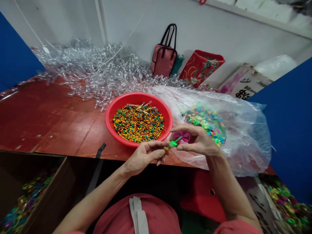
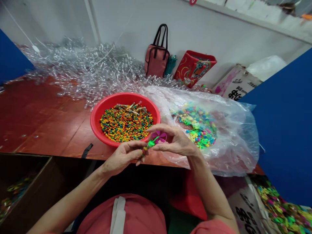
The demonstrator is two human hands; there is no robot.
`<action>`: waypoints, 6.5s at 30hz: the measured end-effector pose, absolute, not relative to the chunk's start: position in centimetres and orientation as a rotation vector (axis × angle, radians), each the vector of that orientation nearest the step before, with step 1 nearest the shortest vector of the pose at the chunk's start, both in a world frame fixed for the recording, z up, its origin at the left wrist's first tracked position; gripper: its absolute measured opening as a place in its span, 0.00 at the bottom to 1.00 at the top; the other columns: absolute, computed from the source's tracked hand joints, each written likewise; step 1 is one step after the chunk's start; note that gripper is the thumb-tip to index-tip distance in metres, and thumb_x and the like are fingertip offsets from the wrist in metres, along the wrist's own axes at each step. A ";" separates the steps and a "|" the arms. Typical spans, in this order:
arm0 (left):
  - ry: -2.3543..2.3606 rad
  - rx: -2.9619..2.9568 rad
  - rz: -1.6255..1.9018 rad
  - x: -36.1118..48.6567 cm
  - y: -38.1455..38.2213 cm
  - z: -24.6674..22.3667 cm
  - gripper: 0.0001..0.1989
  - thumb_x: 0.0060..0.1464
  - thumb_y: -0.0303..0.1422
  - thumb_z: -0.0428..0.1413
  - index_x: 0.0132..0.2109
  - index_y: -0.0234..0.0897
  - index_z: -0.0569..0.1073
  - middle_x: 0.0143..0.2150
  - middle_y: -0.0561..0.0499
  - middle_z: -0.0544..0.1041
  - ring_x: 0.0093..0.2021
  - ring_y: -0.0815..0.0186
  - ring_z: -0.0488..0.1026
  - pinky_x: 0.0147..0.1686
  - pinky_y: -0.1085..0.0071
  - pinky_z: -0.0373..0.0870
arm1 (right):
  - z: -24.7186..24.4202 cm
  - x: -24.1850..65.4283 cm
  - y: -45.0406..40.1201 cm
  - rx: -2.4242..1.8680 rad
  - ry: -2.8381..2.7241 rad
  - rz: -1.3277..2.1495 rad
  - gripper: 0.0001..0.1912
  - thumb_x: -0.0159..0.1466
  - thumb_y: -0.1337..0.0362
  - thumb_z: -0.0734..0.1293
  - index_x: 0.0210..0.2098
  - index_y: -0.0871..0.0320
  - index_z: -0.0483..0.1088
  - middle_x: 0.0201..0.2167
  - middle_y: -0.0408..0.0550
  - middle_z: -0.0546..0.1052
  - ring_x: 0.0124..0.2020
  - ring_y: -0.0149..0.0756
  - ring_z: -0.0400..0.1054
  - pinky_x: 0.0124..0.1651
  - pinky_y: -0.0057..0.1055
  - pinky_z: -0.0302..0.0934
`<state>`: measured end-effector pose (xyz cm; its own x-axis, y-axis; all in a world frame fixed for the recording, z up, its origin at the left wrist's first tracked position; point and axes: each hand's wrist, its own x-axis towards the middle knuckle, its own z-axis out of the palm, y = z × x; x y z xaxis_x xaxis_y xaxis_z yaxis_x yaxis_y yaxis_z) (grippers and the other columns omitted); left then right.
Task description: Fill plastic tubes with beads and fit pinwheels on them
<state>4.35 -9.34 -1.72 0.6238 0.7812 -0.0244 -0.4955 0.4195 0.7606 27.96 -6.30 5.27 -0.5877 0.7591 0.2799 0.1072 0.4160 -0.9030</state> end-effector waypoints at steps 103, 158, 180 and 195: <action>0.905 1.206 1.137 0.4 0.2 -0.4 0.25 0.51 0.45 0.70 0.49 0.32 0.77 0.41 0.45 0.82 0.34 0.67 0.78 0.29 0.75 0.74 | -3.0 29.6 -3.8 -0.901 -0.927 1.127 0.21 0.56 0.46 0.81 0.40 0.52 0.78 0.34 0.42 0.81 0.29 0.28 0.72 0.34 0.27 0.72; 0.619 1.296 0.768 2.0 -4.8 0.3 0.23 0.61 0.49 0.62 0.50 0.32 0.79 0.35 0.48 0.78 0.22 0.71 0.71 0.25 0.72 0.68 | -0.7 20.5 -4.0 -0.824 -1.325 1.171 0.13 0.61 0.52 0.78 0.40 0.51 0.81 0.42 0.48 0.82 0.45 0.41 0.75 0.49 0.37 0.70; 0.558 0.957 0.824 3.2 -6.0 -0.1 0.26 0.47 0.41 0.75 0.49 0.34 0.78 0.37 0.51 0.76 0.31 0.70 0.75 0.24 0.79 0.68 | -1.1 21.4 -4.5 -0.767 -1.482 1.243 0.17 0.65 0.45 0.74 0.40 0.52 0.84 0.42 0.50 0.83 0.41 0.42 0.77 0.45 0.37 0.71; 0.698 1.324 0.839 1.8 -7.6 0.4 0.17 0.61 0.47 0.64 0.44 0.36 0.80 0.43 0.46 0.79 0.41 0.63 0.76 0.44 0.67 0.76 | 0.5 20.8 -7.4 -0.792 -1.383 1.148 0.18 0.59 0.45 0.79 0.38 0.52 0.81 0.44 0.50 0.80 0.45 0.42 0.74 0.50 0.39 0.72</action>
<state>1.80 -7.61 0.36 0.5369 0.8431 0.0291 -0.1241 0.0448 0.9913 20.77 -7.43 0.52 -0.1578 0.9326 0.3246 -0.1473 0.3029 -0.9416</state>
